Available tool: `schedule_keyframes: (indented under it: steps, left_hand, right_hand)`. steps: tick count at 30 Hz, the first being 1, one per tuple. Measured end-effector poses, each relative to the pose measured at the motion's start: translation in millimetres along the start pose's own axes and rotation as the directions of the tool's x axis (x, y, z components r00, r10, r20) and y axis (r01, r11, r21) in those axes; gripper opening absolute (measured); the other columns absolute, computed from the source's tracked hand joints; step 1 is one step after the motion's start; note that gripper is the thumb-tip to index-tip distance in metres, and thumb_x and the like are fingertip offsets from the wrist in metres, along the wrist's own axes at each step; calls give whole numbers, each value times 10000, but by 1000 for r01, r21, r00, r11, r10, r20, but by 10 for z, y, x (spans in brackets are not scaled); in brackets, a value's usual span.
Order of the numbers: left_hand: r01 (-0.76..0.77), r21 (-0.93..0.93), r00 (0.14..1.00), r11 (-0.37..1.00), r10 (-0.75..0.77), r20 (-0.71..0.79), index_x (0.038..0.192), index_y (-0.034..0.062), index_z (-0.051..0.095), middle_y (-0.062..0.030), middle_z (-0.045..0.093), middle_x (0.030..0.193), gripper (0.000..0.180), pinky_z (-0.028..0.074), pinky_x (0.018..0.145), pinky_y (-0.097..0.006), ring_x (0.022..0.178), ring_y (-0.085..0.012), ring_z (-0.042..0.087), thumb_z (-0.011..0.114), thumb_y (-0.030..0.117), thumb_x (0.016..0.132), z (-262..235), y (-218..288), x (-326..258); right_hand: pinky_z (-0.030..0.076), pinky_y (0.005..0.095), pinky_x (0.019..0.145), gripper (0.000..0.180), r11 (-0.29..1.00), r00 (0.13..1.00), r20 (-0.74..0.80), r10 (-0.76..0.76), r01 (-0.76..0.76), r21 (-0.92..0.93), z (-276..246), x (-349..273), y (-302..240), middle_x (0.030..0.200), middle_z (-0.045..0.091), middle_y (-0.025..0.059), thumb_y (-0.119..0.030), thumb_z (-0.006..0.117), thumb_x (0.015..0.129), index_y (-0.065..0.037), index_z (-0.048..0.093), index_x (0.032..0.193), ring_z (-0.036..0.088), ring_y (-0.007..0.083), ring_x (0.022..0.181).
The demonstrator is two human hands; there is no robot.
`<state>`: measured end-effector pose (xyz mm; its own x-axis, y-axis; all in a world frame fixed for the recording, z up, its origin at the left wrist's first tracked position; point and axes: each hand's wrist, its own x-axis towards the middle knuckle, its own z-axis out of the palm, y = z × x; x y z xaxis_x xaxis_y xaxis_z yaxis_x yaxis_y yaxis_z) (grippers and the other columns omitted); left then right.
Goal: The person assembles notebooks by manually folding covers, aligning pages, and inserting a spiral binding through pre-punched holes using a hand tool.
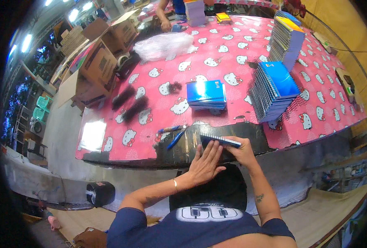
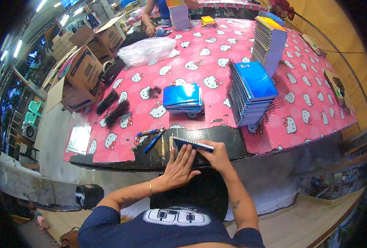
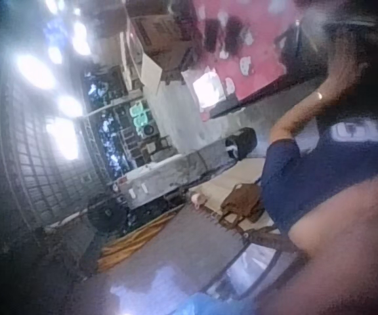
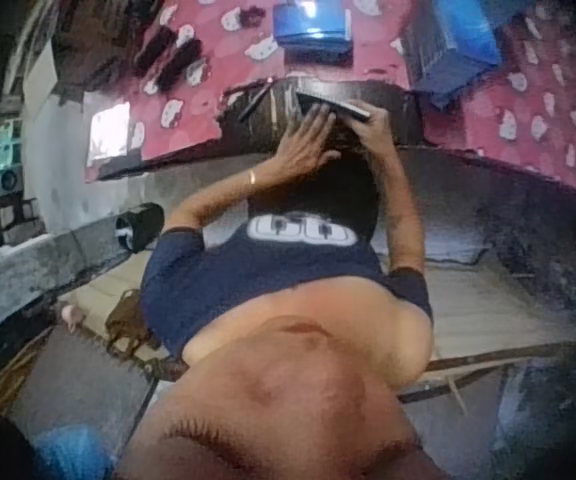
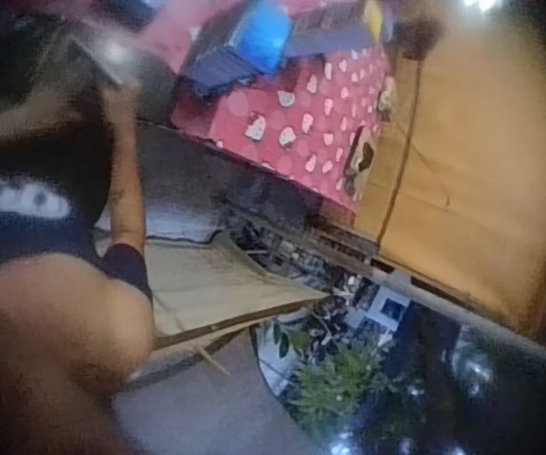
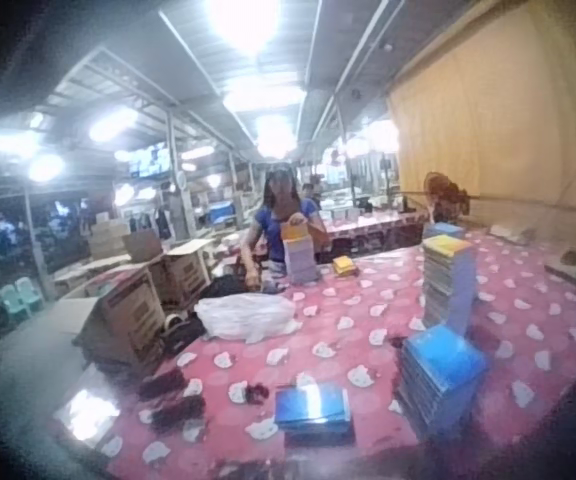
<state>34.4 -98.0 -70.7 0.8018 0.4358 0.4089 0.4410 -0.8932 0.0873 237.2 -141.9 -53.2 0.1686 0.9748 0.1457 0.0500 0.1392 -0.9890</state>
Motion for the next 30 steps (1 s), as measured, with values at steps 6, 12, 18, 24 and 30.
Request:
schedule_keyframes:
  steps: [6, 12, 18, 24, 30]
  left_hand:
    - [36, -16, 998, 999, -35, 48, 1560, -34, 246, -219, 180, 1653, 858, 2, 1199, -615, 1554, -352, 103, 441, 573, 987, -94, 94, 73]
    - [36, 174, 999, 984, -37, 4, 1548, -37, 282, -229, 199, 1645, 909, -18, 1203, -611, 1551, -355, 119, 441, 636, 957, -350, -97, 695]
    - [13, 46, 1000, 999, -12, -20, 1559, -26, 258, -222, 199, 1646, 894, 22, 1197, -621, 1549, -351, 125, 446, 612, 963, -257, -13, 610]
    - [-81, 24, 993, 996, 83, -79, 1558, -55, 223, -279, 203, 1626, 918, -23, 1196, -619, 1536, -419, 123, 398, 636, 979, -104, 142, 321]
    - [2, -193, 999, 981, 5, 38, 1560, -56, 209, -261, 164, 1643, 860, -37, 1199, -609, 1551, -387, 73, 389, 573, 1003, 16, 238, 61]
  right_hand:
    - [525, 253, 817, 283, 999, 999, 15, 37, -37, 7, -13, -50, 55, 1003, 733, 26, -10, 686, 890, 27, 708, 1170, 631, 77, 901]
    - [533, 286, 789, 304, 989, 997, 25, 76, -72, -128, -15, -22, -61, 980, 763, 84, -83, 724, 888, 18, 709, 1175, 634, 71, 893]
    - [531, 293, 787, 311, 996, 1000, 2, -18, 19, -82, 21, 1, 12, 946, 763, 94, -43, 697, 862, 16, 710, 1167, 635, 73, 883]
    - [516, 291, 711, 269, 996, 999, 33, 7, -4, -84, 14, -7, -13, 810, 704, 52, -42, 700, 834, 36, 706, 1091, 575, 52, 808]
    - [523, 309, 702, 255, 996, 999, -43, 20, -24, -82, 72, -6, 12, 826, 730, 86, -58, 698, 843, 15, 706, 1087, 598, 66, 786]
